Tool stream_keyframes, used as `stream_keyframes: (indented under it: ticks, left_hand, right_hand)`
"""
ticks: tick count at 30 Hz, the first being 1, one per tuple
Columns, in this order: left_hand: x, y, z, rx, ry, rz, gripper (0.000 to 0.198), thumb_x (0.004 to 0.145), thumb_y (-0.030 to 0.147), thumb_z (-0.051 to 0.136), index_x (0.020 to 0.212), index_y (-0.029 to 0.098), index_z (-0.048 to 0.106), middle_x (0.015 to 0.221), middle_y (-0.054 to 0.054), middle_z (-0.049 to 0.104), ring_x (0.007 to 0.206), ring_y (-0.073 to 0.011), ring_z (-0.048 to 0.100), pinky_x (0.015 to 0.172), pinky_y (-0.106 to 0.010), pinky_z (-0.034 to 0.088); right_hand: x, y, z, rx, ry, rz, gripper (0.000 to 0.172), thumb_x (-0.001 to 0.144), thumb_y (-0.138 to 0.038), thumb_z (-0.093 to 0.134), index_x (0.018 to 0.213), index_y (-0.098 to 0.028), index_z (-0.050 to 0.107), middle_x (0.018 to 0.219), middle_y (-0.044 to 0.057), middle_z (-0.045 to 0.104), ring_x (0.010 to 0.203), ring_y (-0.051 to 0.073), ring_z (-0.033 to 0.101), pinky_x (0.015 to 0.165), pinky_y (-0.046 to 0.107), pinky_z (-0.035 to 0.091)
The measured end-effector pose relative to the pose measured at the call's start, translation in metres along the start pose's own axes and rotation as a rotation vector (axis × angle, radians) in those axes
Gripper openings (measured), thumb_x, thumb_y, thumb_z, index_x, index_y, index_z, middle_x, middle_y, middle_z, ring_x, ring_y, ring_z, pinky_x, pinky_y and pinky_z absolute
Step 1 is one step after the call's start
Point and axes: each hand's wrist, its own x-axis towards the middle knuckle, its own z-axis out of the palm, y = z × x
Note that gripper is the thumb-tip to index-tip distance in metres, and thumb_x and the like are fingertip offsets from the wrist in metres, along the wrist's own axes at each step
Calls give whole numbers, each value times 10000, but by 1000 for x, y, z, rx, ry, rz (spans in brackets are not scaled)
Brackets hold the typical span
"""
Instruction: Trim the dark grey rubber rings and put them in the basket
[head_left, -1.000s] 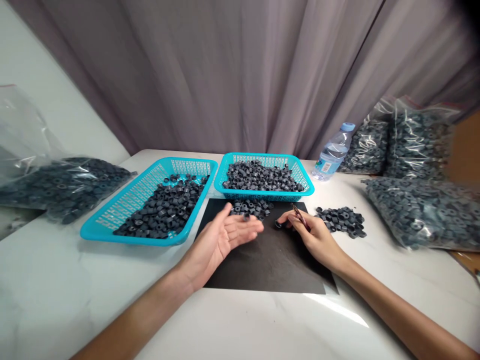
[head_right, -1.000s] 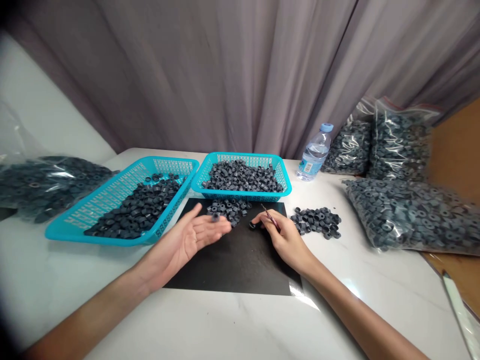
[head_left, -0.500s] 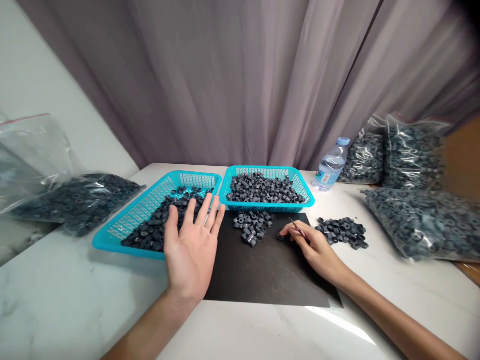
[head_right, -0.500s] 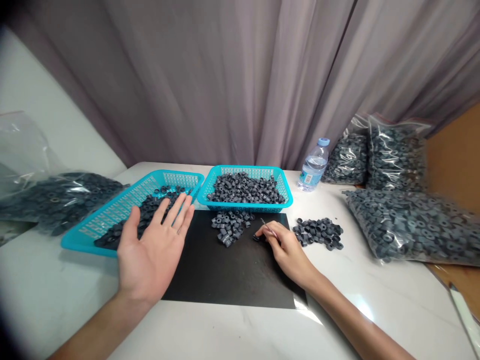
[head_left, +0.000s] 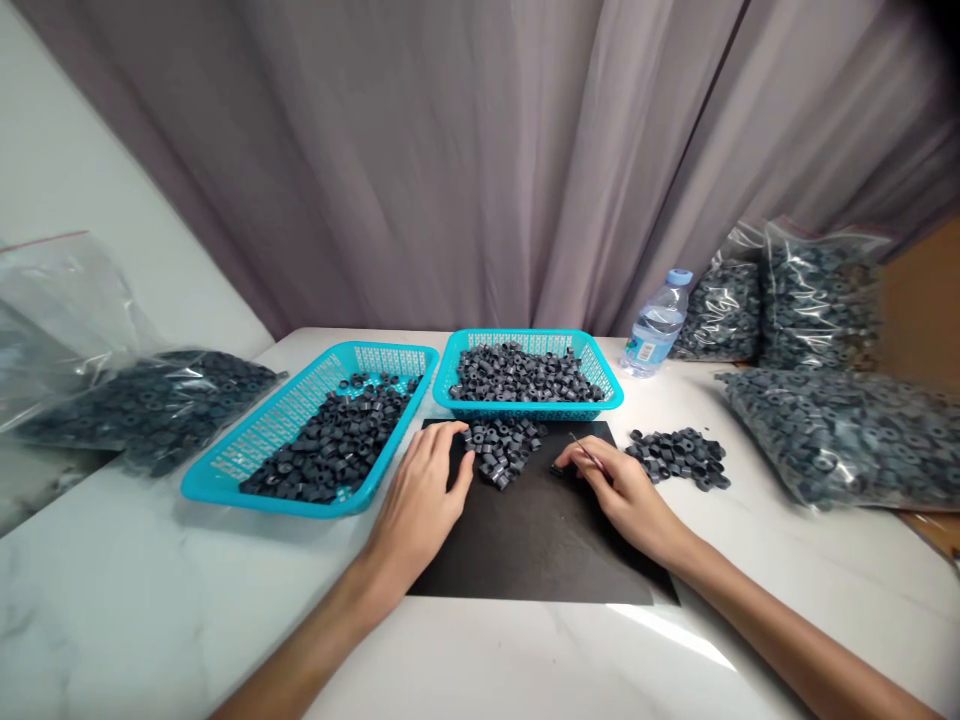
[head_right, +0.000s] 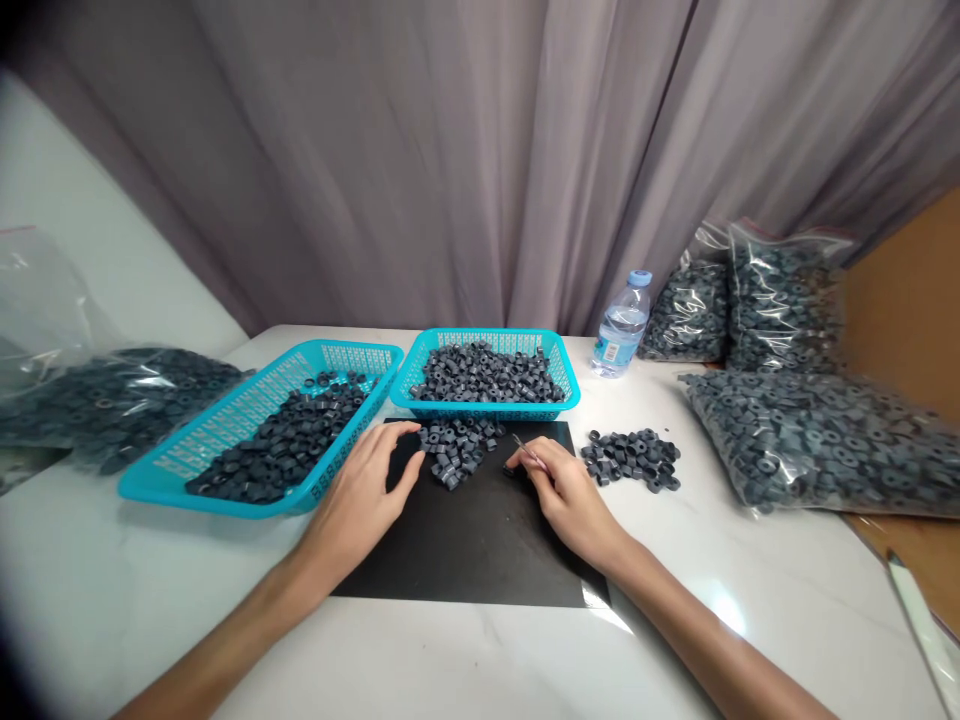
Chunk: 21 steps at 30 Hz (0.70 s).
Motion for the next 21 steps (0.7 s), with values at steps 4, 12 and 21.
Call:
stream_keyframes:
  ticks: [4, 12, 21]
  left_hand:
    - [2, -15, 18, 46, -19, 41, 329, 973, 248, 507, 1282, 213, 617, 1337, -129, 651, 1288, -317, 569, 1147, -482, 377]
    - [9, -19, 16, 62, -14, 50, 209, 1002, 265, 483, 1133, 231, 641, 1147, -99, 690, 1099, -281, 657, 1020, -403, 472]
    - [6, 2, -7, 173, 81, 107, 172, 1009, 298, 508, 1077, 249, 658, 1107, -91, 716, 1085, -293, 647, 1032, -396, 433]
  right_hand:
    - [0, 2, 1, -15, -1, -14, 311, 1073, -314, 388, 971, -215, 665, 957, 62, 676, 881, 215, 620, 824, 341, 484]
    - [0, 1, 1, -8, -7, -14, 308, 1078, -310, 379, 965, -217, 651, 951, 54, 658, 900, 216, 605, 848, 344, 461]
    - [1, 1, 2, 16, -11, -19, 301, 1078, -305, 386, 956, -213, 645, 962, 61, 669, 927, 221, 611, 867, 349, 454]
